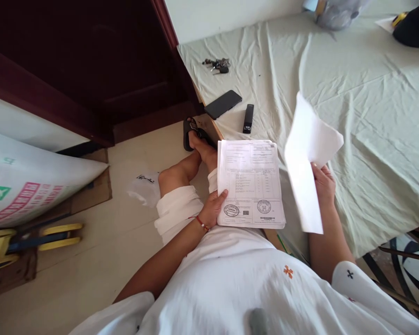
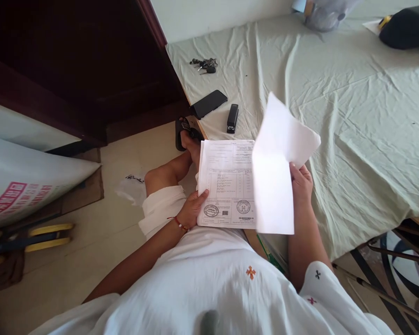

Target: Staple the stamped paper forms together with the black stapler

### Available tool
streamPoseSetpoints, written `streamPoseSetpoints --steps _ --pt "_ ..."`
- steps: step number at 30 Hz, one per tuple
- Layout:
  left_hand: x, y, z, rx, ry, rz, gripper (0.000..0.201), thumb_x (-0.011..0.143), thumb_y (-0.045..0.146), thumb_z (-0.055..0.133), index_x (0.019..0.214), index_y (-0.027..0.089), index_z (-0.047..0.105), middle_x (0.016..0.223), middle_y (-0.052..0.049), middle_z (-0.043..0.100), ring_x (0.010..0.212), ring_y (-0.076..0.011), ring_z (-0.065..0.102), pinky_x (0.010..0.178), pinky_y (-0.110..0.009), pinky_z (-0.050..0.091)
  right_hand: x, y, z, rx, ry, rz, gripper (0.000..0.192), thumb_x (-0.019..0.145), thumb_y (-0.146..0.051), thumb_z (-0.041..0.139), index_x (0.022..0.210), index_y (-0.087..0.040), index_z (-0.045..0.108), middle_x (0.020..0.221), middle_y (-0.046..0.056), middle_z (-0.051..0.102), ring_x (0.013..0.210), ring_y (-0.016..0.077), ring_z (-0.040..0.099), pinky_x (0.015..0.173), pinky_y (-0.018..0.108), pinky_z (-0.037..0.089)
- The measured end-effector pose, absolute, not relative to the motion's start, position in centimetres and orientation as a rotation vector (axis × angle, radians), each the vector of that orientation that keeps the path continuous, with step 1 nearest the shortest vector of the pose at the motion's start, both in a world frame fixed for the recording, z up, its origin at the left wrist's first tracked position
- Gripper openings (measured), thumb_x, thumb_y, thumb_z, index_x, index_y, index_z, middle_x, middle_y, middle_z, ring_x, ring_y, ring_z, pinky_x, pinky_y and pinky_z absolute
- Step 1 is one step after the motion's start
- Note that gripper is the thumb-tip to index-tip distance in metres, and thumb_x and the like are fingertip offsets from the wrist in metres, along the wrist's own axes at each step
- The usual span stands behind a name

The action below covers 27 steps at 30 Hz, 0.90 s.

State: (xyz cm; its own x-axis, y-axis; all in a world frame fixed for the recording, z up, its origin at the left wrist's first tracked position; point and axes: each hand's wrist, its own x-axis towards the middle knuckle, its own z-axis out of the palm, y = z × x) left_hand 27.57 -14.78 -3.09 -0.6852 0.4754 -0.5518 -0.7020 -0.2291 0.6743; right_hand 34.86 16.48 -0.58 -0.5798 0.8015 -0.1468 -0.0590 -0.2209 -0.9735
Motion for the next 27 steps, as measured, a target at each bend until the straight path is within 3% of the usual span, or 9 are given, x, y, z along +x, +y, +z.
streamPoseSetpoints --steps 6,11,16,19,24,27 --pt "27.6 -15.0 -3.1 -0.320 1.316 1.955 0.061 0.060 0.050 0.097 0.103 0.012 0.078 0.103 -0.015 0.082 0.109 -0.0365 0.076 0.103 -0.052 0.056 34.7 15.0 -0.7 -0.891 -1.928 1.708 0.029 0.078 -0.046 0.073 0.095 -0.022 0.070 0.079 0.000 0.068 0.067 0.0160 0.058 0.061 0.028 0.047" --pt "27.6 -15.0 -3.4 -0.288 1.378 2.009 0.063 0.061 0.045 0.098 0.111 0.012 0.078 0.115 -0.014 0.081 0.119 -0.0341 0.072 0.112 -0.048 0.050 34.9 15.3 -0.9 -0.910 -2.501 0.997 0.021 0.083 -0.043 0.061 0.076 -0.023 0.060 0.067 0.000 0.057 0.062 0.0163 0.046 0.060 0.030 0.036" --pt "27.6 -14.8 -3.4 -0.287 1.397 2.037 0.061 0.063 0.046 0.097 0.111 0.013 0.079 0.118 -0.014 0.080 0.125 -0.0332 0.069 0.116 -0.046 0.047 35.1 15.1 -0.4 -1.012 -2.570 0.786 0.032 0.088 -0.049 0.055 0.096 -0.022 0.070 0.078 0.008 0.068 0.069 0.0225 0.057 0.069 0.037 0.041" --pt "27.7 -14.6 -3.3 -0.291 1.417 2.026 0.064 0.062 0.049 0.097 0.112 0.013 0.079 0.113 -0.013 0.081 0.118 -0.0327 0.072 0.112 -0.046 0.050 35.1 14.7 -0.3 -1.063 -2.553 0.993 0.038 0.087 -0.055 0.060 0.097 -0.020 0.073 0.071 0.006 0.068 0.065 0.0223 0.058 0.066 0.037 0.044" --pt "27.9 -14.4 -3.3 -0.308 1.452 2.012 0.069 0.052 0.055 0.099 0.103 0.014 0.079 0.099 -0.011 0.083 0.105 -0.0338 0.075 0.100 -0.047 0.056 34.8 13.6 -0.2 -0.955 -2.013 2.002 0.048 0.067 -0.054 0.085 0.102 -0.022 0.074 0.079 0.004 0.074 0.070 0.0220 0.069 0.065 0.036 0.057" --pt "27.9 -14.3 -3.2 -0.307 1.444 2.020 0.066 0.053 0.055 0.098 0.102 0.015 0.079 0.100 -0.010 0.083 0.107 -0.0333 0.075 0.102 -0.047 0.055 34.7 13.4 -0.3 -0.918 -1.831 2.159 0.046 0.061 -0.045 0.091 0.098 -0.022 0.076 0.085 0.004 0.077 0.071 0.0211 0.070 0.064 0.035 0.060"
